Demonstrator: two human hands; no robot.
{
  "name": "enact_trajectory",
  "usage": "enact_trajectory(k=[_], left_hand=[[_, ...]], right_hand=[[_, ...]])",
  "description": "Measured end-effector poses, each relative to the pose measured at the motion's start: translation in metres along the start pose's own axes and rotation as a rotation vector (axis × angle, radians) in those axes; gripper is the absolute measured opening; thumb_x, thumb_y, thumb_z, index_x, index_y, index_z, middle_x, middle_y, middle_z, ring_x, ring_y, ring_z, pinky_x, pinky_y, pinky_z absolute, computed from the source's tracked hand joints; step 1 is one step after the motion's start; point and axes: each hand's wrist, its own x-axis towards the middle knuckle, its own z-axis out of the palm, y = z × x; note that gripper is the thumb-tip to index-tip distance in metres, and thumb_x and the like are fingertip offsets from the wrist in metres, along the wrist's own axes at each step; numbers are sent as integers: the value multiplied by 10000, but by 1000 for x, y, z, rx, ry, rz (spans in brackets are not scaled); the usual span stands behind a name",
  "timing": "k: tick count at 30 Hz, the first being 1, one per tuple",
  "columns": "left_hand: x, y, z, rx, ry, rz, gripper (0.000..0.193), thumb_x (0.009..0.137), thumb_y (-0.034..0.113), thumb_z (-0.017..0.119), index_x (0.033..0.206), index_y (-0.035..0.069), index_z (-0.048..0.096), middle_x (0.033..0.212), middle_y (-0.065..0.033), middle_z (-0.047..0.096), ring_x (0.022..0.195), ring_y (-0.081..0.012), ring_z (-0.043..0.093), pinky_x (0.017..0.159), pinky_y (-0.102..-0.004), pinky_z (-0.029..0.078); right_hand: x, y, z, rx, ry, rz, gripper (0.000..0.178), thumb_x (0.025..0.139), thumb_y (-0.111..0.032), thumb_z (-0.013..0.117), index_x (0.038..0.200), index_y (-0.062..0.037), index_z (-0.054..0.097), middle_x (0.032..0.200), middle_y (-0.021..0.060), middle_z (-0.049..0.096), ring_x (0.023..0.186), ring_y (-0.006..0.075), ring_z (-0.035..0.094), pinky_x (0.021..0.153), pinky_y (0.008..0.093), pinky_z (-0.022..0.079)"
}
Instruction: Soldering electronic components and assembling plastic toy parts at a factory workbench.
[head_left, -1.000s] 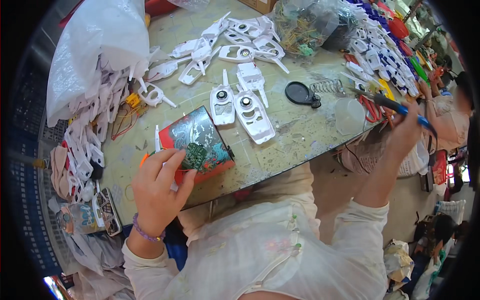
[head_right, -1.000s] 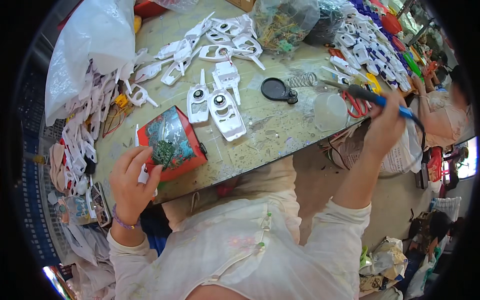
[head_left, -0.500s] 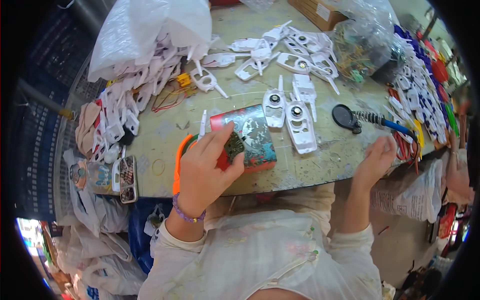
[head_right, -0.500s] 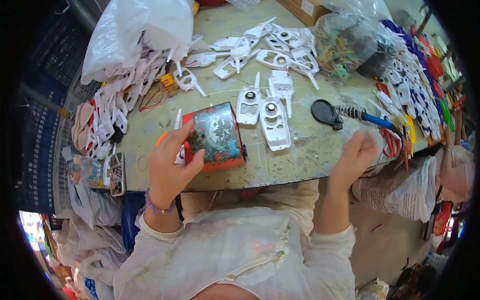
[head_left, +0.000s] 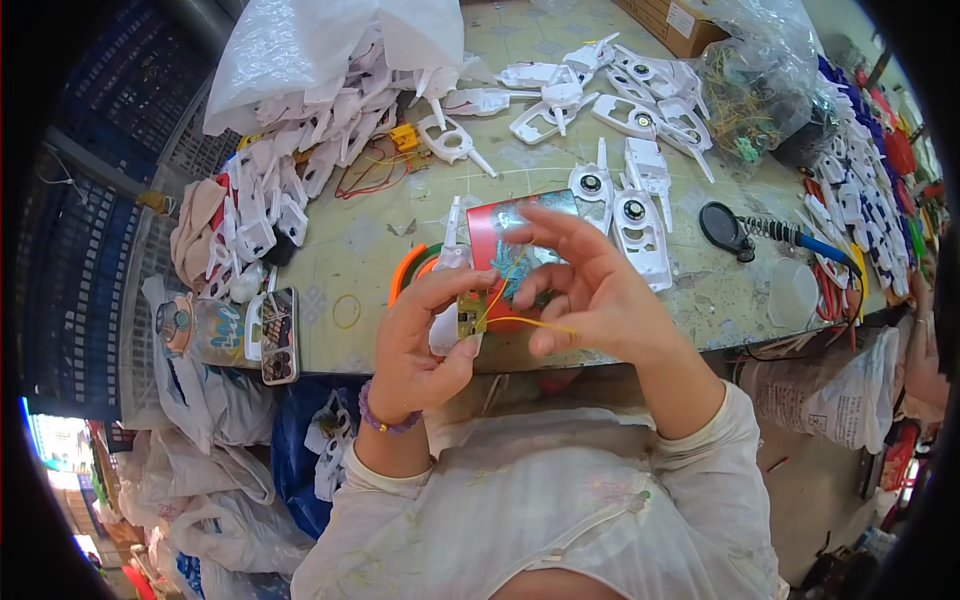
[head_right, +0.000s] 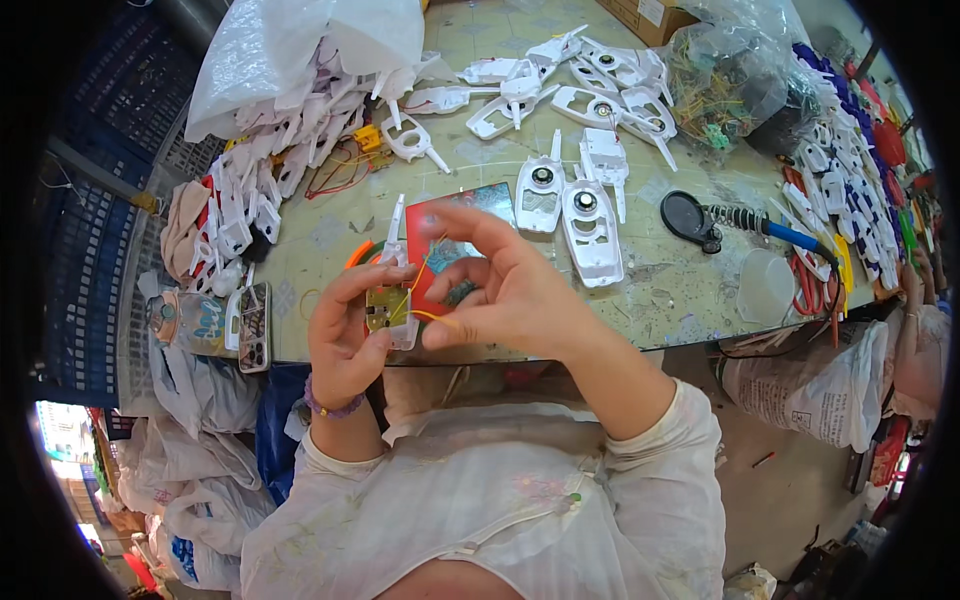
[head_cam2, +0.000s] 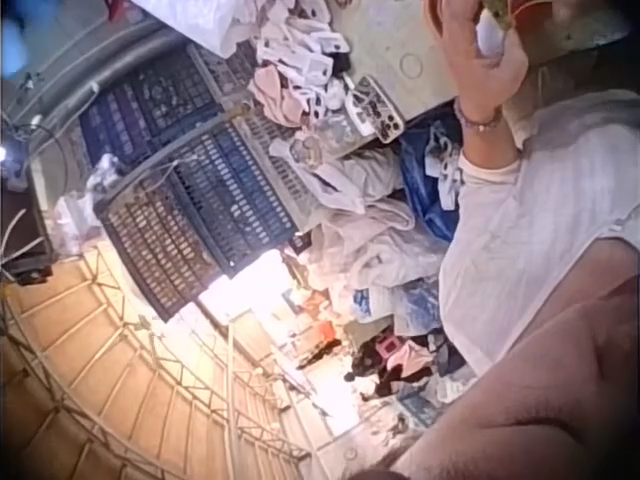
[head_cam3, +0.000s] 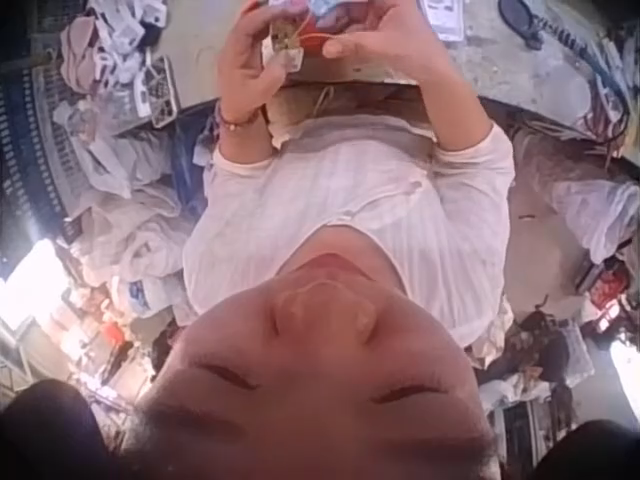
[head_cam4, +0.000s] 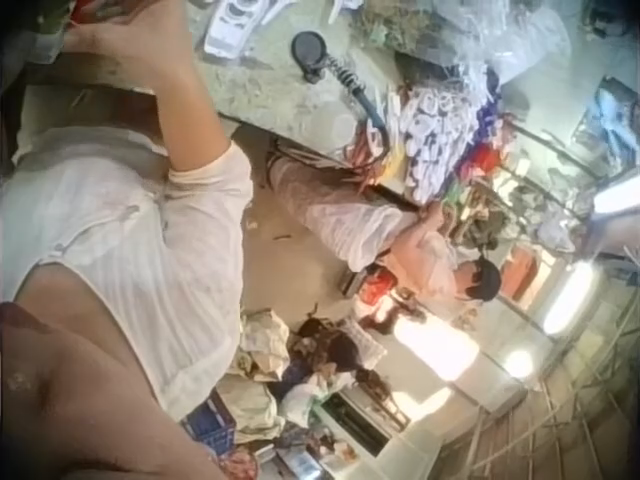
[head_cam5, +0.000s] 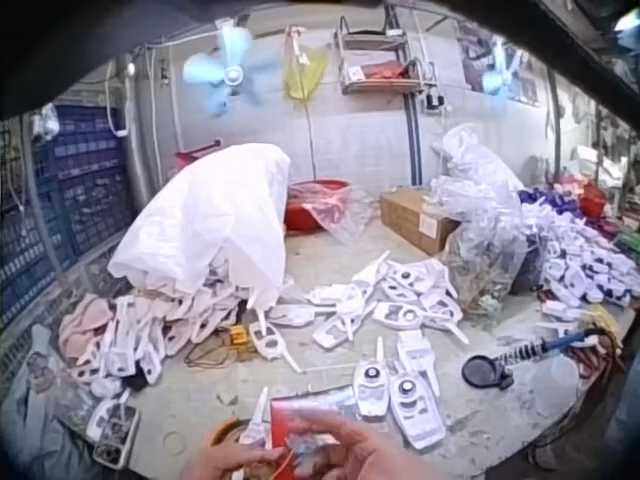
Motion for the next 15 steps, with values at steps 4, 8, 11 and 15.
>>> enact_trajectory(k=[4, 8, 11, 15], left_hand=[[0, 1, 3, -93, 101, -26, 527, 697, -10, 553, 1218, -12, 473, 1140, -132, 557, 1050, -210, 549, 933, -327, 410], [-3, 0, 4, 172, 307, -135, 598, 706, 61, 656, 1260, -9, 440, 1202, -144, 531, 1133, -266, 510, 975, -394, 372], [9, 17, 3, 606, 330, 117, 639, 668, 110, 738, 1258, 81, 493, 1247, -161, 530, 1218, -337, 459, 1048, -513, 236], [8, 15, -1, 581, 136, 1, 305, 706, 62, 710, 1004, 118, 676, 935, -45, 678, 994, -232, 618, 1065, -526, 206]], right_hand=[[2, 4, 3, -417, -34, -318, 279, 718, 14, 732, 982, -49, 668, 940, 69, 633, 847, 149, 594, 689, 264, 491], [4, 1, 19, -751, 62, -501, 221, 696, 84, 709, 879, -38, 690, 853, 91, 633, 767, 175, 626, 638, 240, 490], [13, 6, 23, -897, -1, -538, 256, 713, 56, 680, 943, -54, 662, 882, 81, 645, 791, 210, 641, 656, 287, 507], [20, 16, 23, -912, 15, -610, 274, 719, 46, 674, 966, -71, 647, 902, 82, 649, 780, 215, 636, 659, 293, 507]])
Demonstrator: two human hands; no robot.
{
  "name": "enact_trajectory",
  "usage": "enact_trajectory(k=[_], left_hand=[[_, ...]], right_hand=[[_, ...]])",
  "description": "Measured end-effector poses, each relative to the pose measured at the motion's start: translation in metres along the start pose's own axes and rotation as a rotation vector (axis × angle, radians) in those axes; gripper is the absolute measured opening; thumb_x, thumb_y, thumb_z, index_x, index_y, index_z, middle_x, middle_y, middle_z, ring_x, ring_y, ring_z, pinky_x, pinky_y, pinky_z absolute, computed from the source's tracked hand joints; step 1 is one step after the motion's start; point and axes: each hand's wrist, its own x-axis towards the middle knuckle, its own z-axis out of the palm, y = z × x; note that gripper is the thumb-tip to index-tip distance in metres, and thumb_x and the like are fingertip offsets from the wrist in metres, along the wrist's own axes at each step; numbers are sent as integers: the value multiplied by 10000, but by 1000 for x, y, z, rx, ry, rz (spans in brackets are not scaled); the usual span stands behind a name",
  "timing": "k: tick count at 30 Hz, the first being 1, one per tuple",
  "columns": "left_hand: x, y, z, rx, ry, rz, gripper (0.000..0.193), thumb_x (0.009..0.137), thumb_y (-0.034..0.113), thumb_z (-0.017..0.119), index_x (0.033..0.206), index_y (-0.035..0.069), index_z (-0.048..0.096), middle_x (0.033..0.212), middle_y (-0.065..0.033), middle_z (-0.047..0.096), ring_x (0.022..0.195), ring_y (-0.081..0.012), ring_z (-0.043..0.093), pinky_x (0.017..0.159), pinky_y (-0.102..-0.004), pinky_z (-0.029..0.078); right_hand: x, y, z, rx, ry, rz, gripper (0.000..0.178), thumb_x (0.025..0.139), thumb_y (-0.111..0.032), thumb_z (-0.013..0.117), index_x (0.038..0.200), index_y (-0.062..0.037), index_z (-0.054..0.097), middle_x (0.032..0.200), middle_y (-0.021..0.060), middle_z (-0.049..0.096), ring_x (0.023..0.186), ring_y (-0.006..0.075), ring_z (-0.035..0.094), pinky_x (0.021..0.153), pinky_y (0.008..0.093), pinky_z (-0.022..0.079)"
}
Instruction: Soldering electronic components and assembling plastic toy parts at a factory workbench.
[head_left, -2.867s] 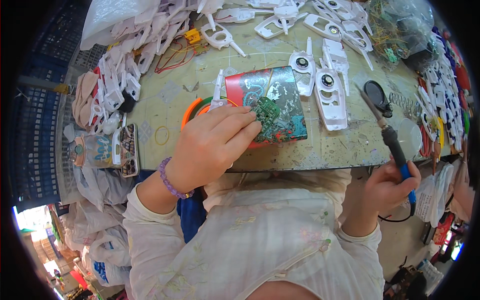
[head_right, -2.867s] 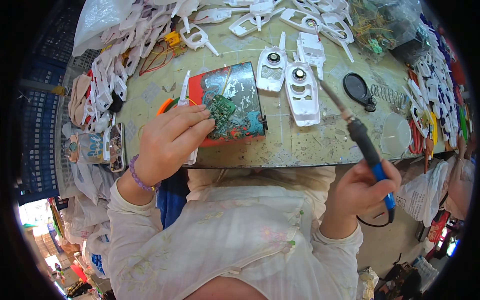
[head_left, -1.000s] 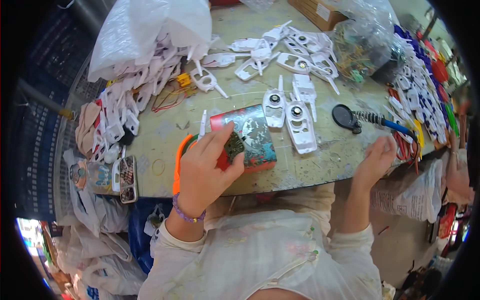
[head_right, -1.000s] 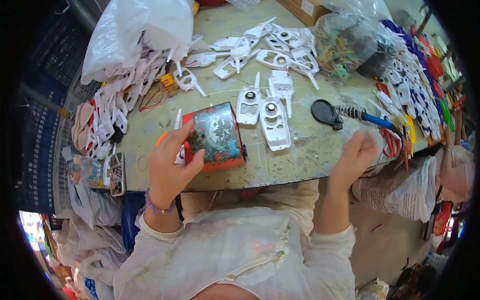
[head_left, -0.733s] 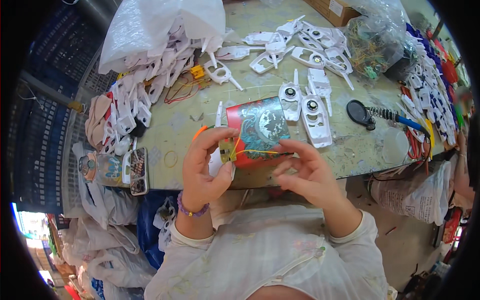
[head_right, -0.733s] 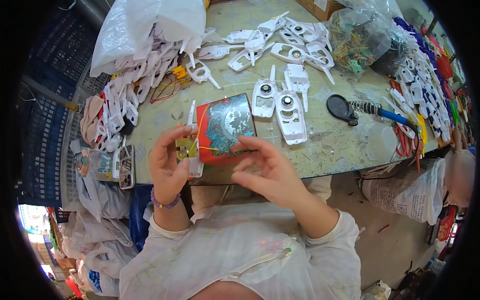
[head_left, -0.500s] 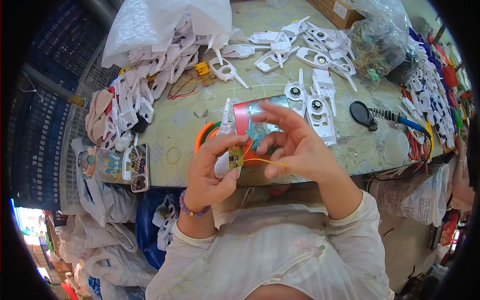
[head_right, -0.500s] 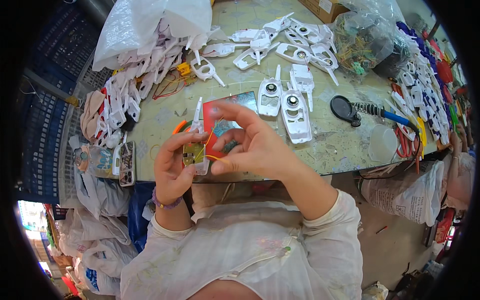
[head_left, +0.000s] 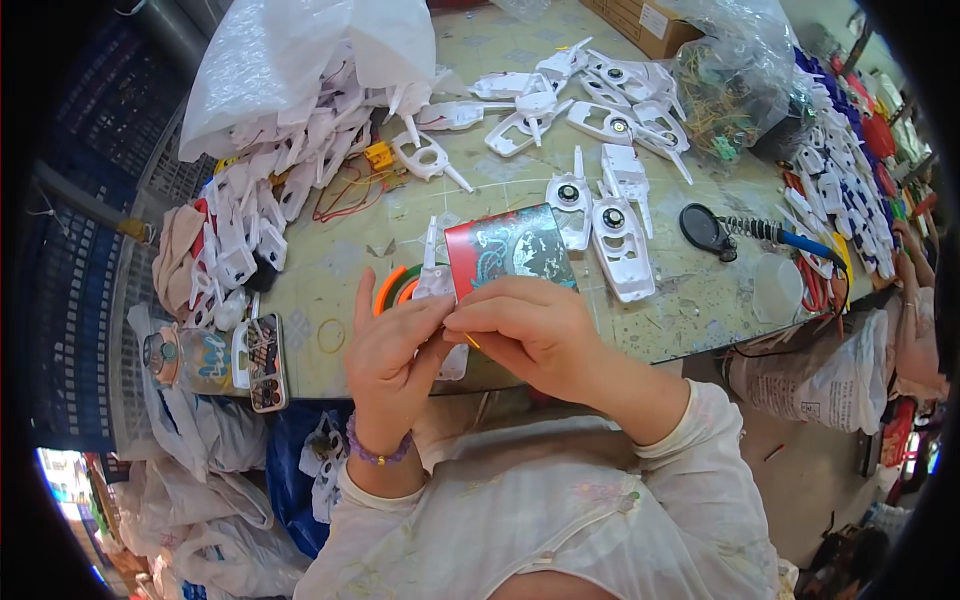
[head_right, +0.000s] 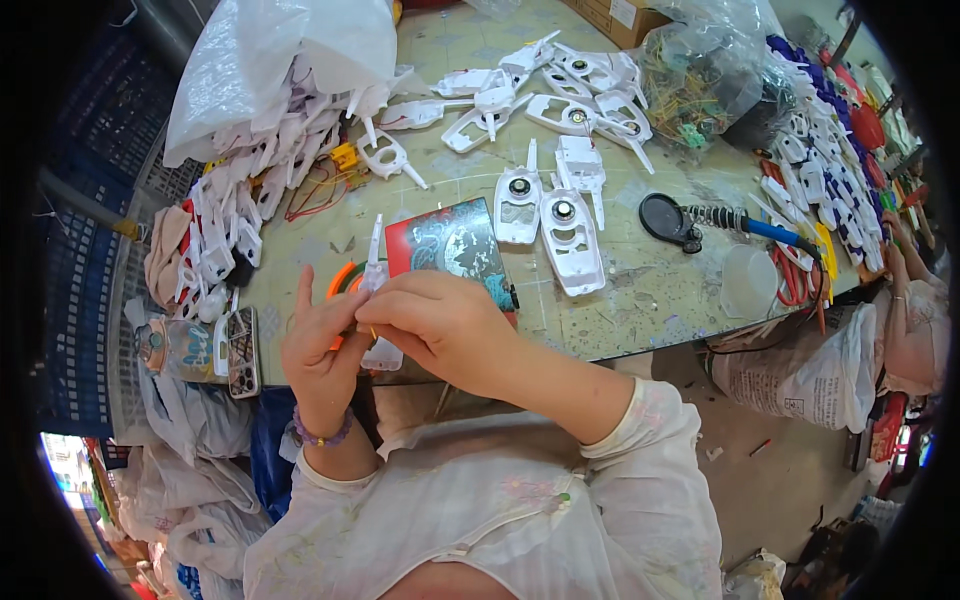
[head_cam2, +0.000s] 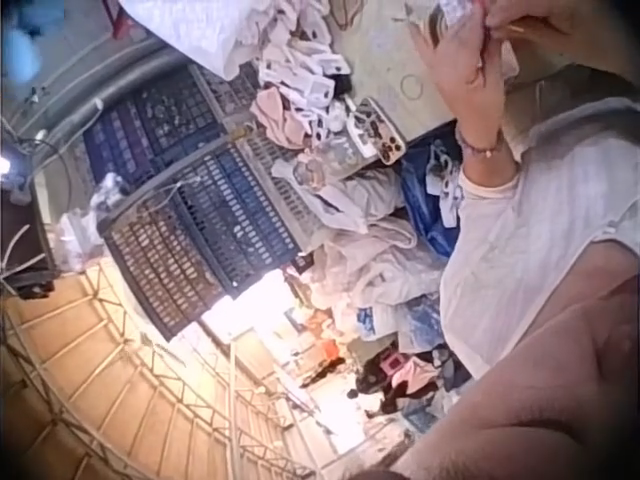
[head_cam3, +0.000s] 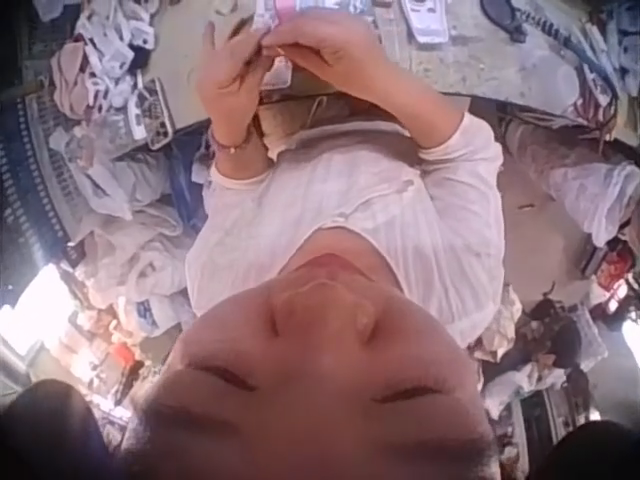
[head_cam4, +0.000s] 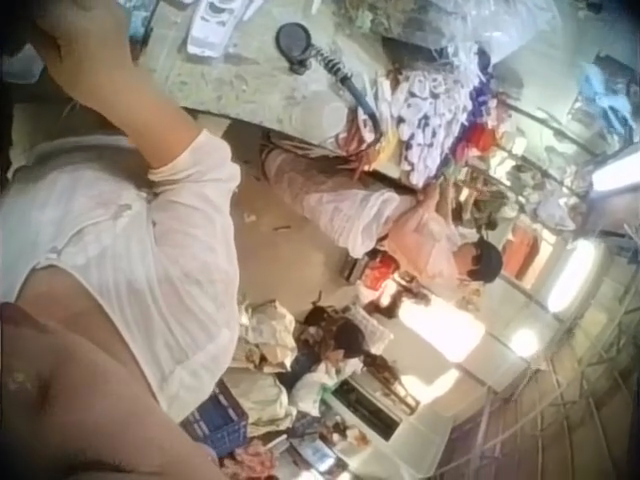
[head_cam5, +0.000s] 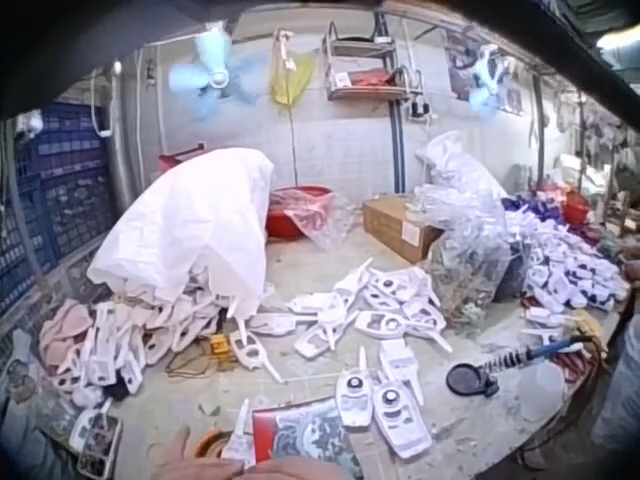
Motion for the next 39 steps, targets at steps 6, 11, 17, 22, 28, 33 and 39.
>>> enact_trajectory(k=[6, 11, 17, 22, 28, 33, 39], left_hand=[[-8, -8, -2, -2, 44, -54, 197, 691, 52, 714, 877, 114, 695, 833, -27, 678, 870, -180, 636, 1072, -513, 199], [-1, -1, 4, 79, 142, -57, 186, 699, 37, 704, 865, 120, 690, 769, 7, 636, 779, -158, 608, 1015, -471, 277], [5, 3, 11, 183, 207, -68, 173, 706, 53, 712, 859, 131, 688, 746, 16, 614, 748, -148, 587, 999, -466, 290], [8, 5, 14, 208, 227, -72, 165, 706, 76, 722, 853, 140, 685, 761, 20, 615, 747, -153, 585, 1001, -469, 283], [11, 10, 17, 220, 189, -69, 152, 706, 88, 724, 843, 142, 684, 757, 28, 611, 750, -152, 580, 990, -465, 284], [13, 17, 22, 191, 188, -53, 159, 704, 85, 721, 849, 140, 683, 740, 28, 602, 739, -152, 571, 984, -460, 284], [17, 20, 27, 204, 93, -46, 136, 715, 74, 703, 837, 123, 667, 745, 11, 597, 712, -163, 558, 901, -393, 335]], right_hand=[[-17, 5, -25, -372, 150, 195, 179, 720, -66, 701, 890, -64, 646, 843, 83, 631, 786, 266, 597, 662, 350, 483], [-70, 55, -76, -970, 130, 412, 108, 693, -109, 704, 767, -65, 639, 741, 72, 590, 721, 272, 541, 655, 382, 435], [-68, 58, -75, -1040, 197, 422, 109, 666, -121, 705, 685, -76, 608, 715, 41, 575, 746, 255, 526, 665, 388, 392], [-47, 29, -69, -1001, 421, 244, 90, 695, -106, 698, 692, -92, 609, 697, 26, 540, 821, 247, 530, 784, 399, 349], [-49, 18, -60, -912, 370, 150, 115, 675, -67, 713, 697, -86, 601, 703, 47, 517, 819, 263, 535, 772, 418, 386], [-52, -17, -16, -722, 135, -12, 184, 623, -44, 749, 731, -95, 609, 712, 35, 533, 726, 243, 547, 787, 413, 403], [-61, -28, -35, -674, 249, 2, 341, 694, -235, 737, 961, -68, 607, 941, 49, 573, 856, 224, 538, 813, 420, 395]])
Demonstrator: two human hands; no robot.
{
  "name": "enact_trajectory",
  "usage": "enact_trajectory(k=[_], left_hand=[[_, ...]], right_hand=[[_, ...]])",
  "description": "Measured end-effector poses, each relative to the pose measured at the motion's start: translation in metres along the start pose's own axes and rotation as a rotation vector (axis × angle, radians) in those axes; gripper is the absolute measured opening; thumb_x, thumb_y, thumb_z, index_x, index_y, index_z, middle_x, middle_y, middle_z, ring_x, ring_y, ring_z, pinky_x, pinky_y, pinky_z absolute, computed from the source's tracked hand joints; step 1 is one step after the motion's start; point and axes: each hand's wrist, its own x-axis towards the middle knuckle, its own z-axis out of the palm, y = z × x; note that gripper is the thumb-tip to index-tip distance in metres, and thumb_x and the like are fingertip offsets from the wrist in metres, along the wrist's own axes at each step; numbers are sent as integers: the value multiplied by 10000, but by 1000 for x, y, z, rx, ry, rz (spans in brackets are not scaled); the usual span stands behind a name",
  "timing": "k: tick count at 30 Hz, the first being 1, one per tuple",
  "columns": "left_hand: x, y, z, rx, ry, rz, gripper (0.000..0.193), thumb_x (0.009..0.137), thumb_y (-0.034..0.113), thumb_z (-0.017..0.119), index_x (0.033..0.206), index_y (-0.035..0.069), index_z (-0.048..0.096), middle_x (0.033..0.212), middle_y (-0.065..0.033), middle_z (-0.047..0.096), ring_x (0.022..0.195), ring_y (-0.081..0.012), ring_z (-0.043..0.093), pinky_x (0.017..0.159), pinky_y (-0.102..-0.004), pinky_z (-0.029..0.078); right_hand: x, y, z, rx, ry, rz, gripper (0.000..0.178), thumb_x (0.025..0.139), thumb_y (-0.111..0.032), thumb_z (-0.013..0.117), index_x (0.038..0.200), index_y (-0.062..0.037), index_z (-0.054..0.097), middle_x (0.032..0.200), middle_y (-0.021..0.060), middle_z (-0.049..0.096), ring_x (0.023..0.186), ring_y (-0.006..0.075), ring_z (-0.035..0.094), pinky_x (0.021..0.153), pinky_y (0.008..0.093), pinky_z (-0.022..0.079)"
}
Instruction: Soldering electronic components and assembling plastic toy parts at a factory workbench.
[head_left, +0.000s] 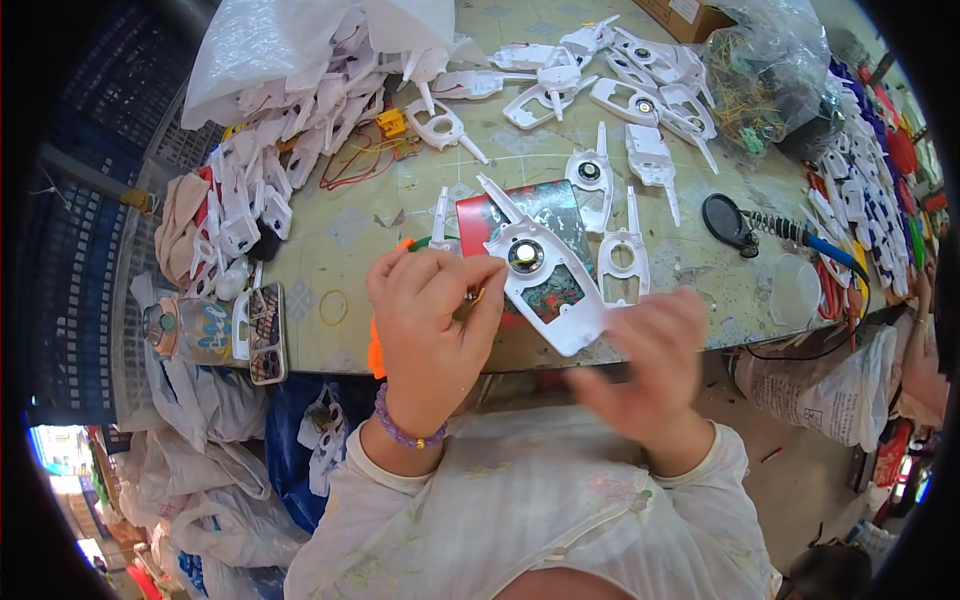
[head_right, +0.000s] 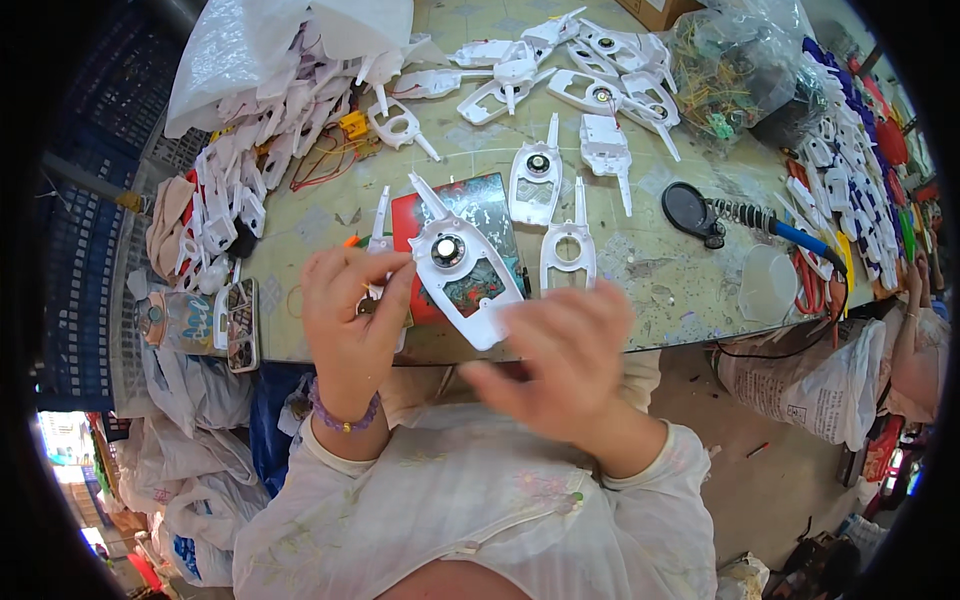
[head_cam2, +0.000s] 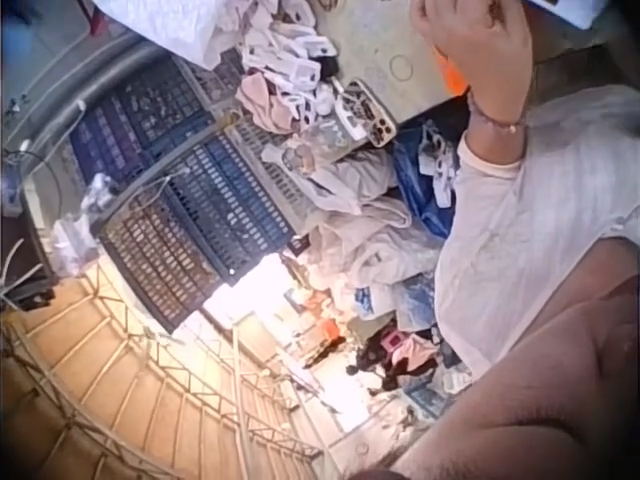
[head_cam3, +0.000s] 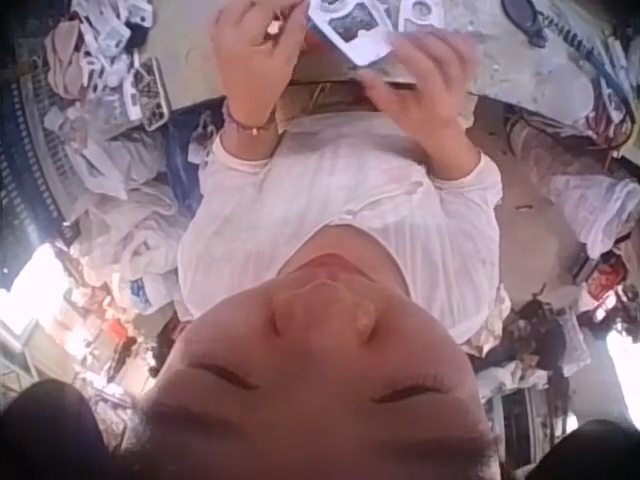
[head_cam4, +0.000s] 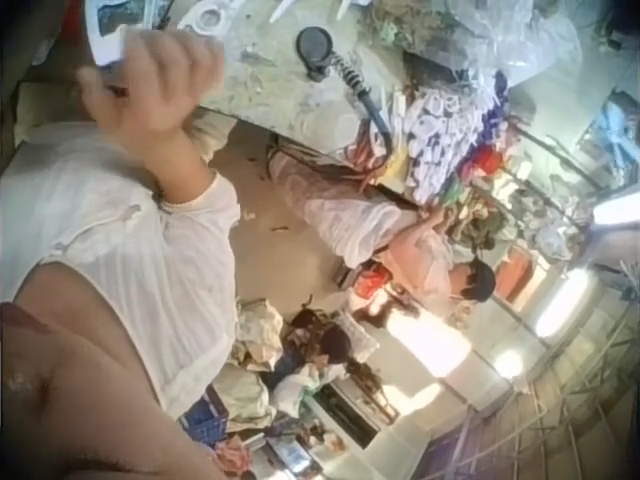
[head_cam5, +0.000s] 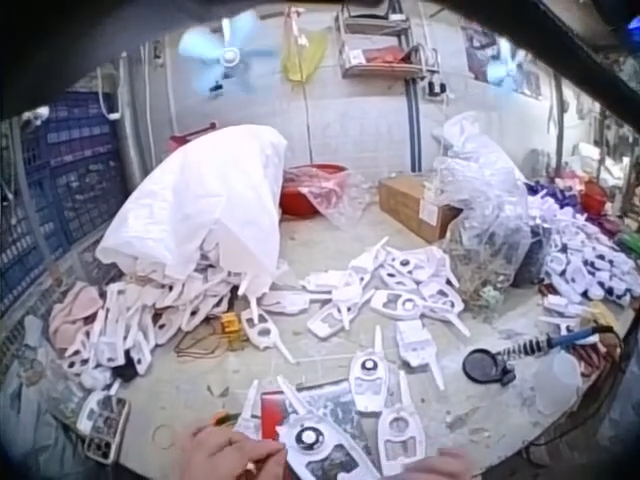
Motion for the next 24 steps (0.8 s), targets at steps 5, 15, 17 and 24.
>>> enact_trajectory(k=[5, 15, 17, 24], left_hand=[[2, -1, -4, -97, -33, -24, 118, 743, 68, 668, 852, 109, 650, 760, -17, 599, 712, -177, 558, 843, -364, 340], [6, 6, -4, -422, -148, -326, 45, 742, 50, 651, 783, 31, 651, 705, -54, 598, 678, -194, 572, 663, -290, 407], [7, 3, 0, -326, -145, -201, 89, 738, 6, 649, 824, 27, 638, 795, -65, 634, 775, -182, 588, 715, -289, 407], [6, -3, 7, 131, -163, 150, 105, 753, 72, 654, 833, 110, 597, 829, 1, 638, 864, -203, 591, 844, -388, 349]], right_hand=[[-10, 103, -59, 65, 771, 503, 289, 858, -150, 595, 1048, 51, 509, 901, 64, 545, 803, 128, 504, 747, 257, 406], [-7, 194, -147, -121, 274, 823, 267, 884, -282, 617, 903, -16, 637, 661, -32, 489, 598, 35, 404, 532, 192, 298], [-3, 195, -148, -101, 289, 832, 277, 887, -290, 613, 911, -15, 636, 641, -39, 477, 576, 30, 394, 512, 190, 288], [4, 178, -161, -107, 429, 796, 247, 887, -281, 614, 935, -40, 634, 633, -40, 493, 550, 20, 401, 488, 178, 296]])
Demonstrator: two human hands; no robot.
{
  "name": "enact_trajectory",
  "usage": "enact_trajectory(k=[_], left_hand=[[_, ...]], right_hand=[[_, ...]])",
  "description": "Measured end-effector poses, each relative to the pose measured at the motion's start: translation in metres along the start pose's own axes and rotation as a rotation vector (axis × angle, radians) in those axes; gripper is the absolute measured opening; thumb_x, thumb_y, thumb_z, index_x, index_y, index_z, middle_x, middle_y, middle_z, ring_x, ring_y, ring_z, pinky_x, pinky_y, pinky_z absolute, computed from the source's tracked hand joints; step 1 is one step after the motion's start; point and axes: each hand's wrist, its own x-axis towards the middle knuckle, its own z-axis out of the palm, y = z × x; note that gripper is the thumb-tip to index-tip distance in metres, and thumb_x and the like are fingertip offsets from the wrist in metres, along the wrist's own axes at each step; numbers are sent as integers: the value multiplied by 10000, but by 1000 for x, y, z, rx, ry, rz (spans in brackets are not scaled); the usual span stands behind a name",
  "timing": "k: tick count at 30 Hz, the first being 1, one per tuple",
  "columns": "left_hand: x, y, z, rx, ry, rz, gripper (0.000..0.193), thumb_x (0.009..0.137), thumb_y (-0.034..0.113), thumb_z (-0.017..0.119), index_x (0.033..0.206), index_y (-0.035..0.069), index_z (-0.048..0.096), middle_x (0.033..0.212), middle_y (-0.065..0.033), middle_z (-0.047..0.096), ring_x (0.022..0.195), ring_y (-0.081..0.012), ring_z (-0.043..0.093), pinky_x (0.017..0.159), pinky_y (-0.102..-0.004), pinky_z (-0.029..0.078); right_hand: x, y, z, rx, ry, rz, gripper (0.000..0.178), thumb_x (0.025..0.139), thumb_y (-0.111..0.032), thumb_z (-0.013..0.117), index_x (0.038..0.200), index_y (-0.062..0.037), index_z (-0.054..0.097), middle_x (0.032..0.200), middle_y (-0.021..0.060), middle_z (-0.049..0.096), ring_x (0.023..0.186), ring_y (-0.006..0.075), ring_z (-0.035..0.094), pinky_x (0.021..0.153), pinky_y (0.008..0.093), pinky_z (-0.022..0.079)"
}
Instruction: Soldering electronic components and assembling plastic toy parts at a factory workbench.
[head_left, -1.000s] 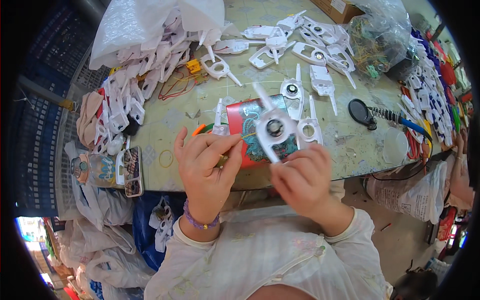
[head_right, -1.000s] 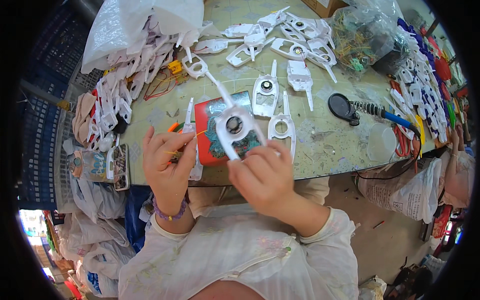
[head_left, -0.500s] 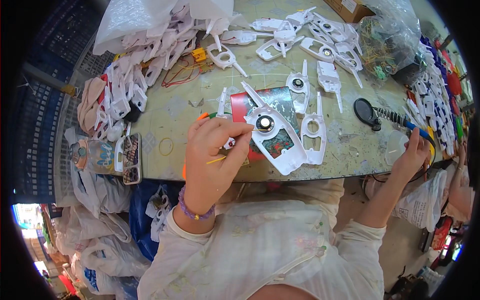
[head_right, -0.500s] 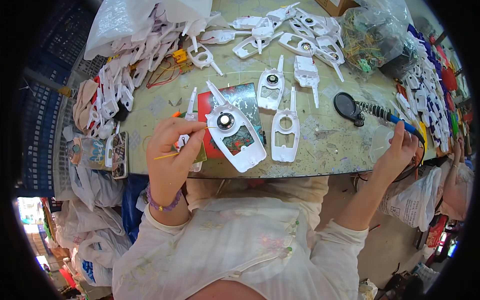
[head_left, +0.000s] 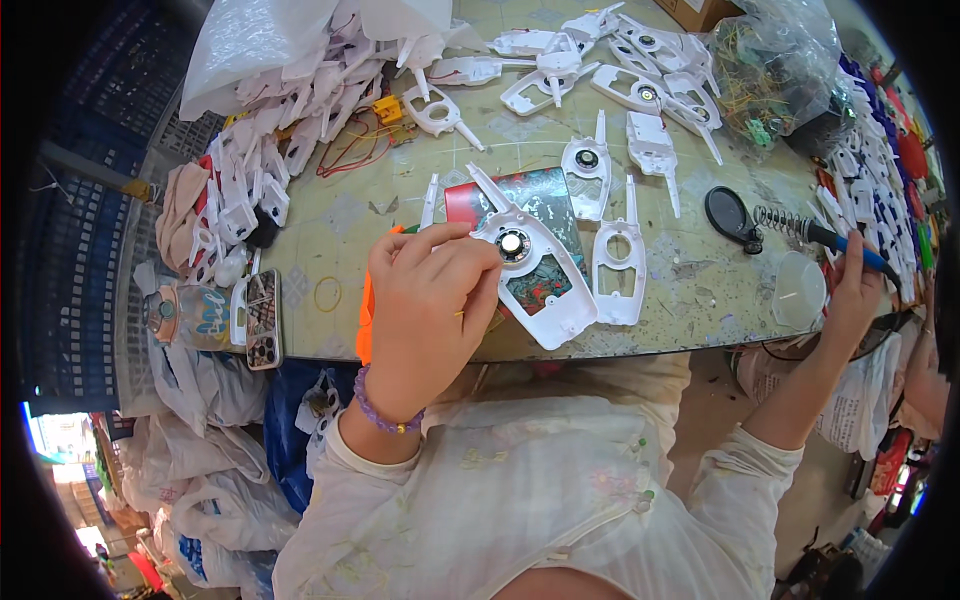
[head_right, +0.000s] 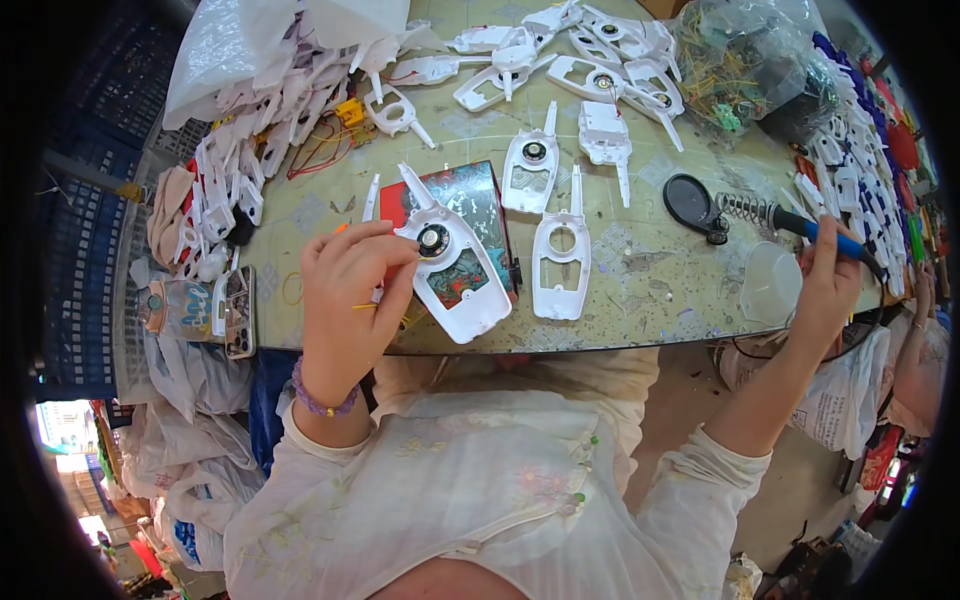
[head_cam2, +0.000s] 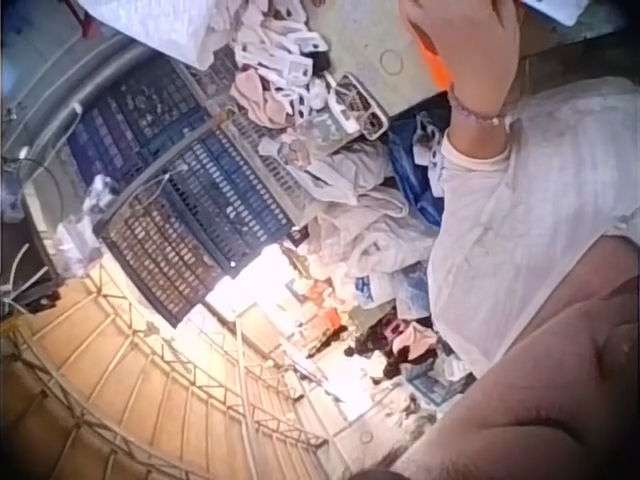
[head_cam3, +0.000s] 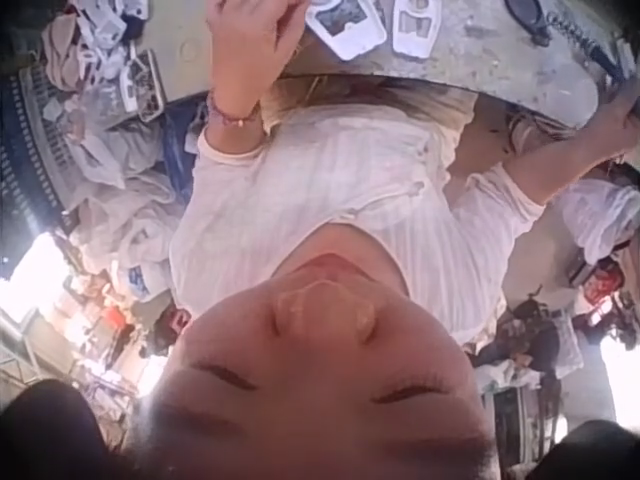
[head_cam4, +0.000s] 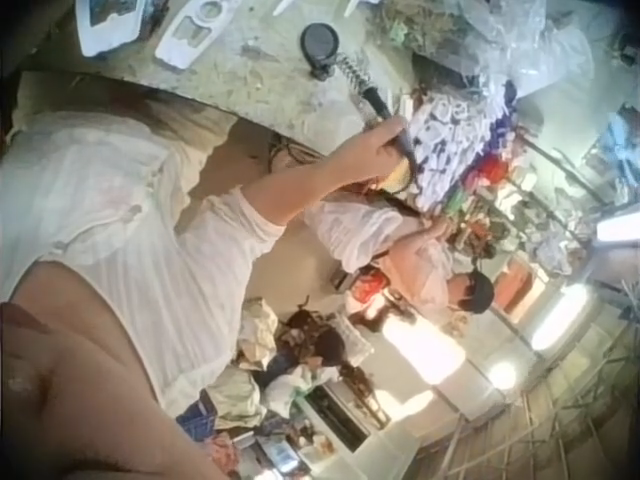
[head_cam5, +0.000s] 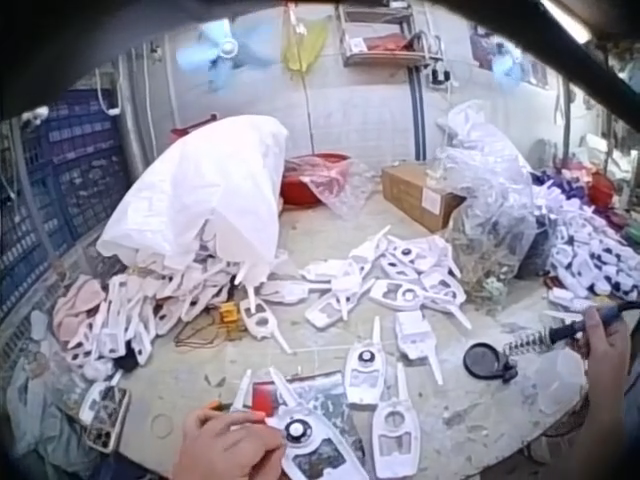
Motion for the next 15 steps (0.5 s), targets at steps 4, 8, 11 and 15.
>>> enact_trajectory(k=[4, 8, 11, 15], left_hand=[[6, 0, -7, 118, -98, 132, 127, 754, 66, 646, 859, 109, 589, 868, 8, 640, 935, -190, 586, 829, -392, 349], [13, -2, -12, 96, -214, 176, 119, 756, 59, 645, 856, 102, 597, 875, 0, 649, 938, -190, 597, 827, -389, 346], [11, -5, -10, -17, -165, 98, 96, 751, 57, 651, 827, 94, 605, 877, -8, 654, 904, -195, 606, 826, -379, 361], [6, -7, -3, -133, -98, 0, 80, 735, 54, 661, 789, 85, 611, 871, -23, 660, 874, -205, 612, 817, -367, 379]], right_hand=[[-2, -6, -31, 60, 137, -61, 224, 887, -258, 614, 938, -44, 652, 629, -35, 493, 553, 20, 403, 498, 173, 294], [-9, -25, -59, 145, 393, -155, 230, 846, -223, 654, 887, 3, 678, 627, 1, 529, 554, 72, 446, 514, 209, 328], [-21, -40, -60, 196, 689, -215, 228, 850, -198, 645, 845, 29, 665, 630, 18, 542, 546, 100, 451, 531, 220, 357], [-35, -37, -53, 325, 701, -290, 246, 873, -179, 606, 895, 64, 631, 697, 56, 564, 571, 120, 454, 549, 226, 381]])
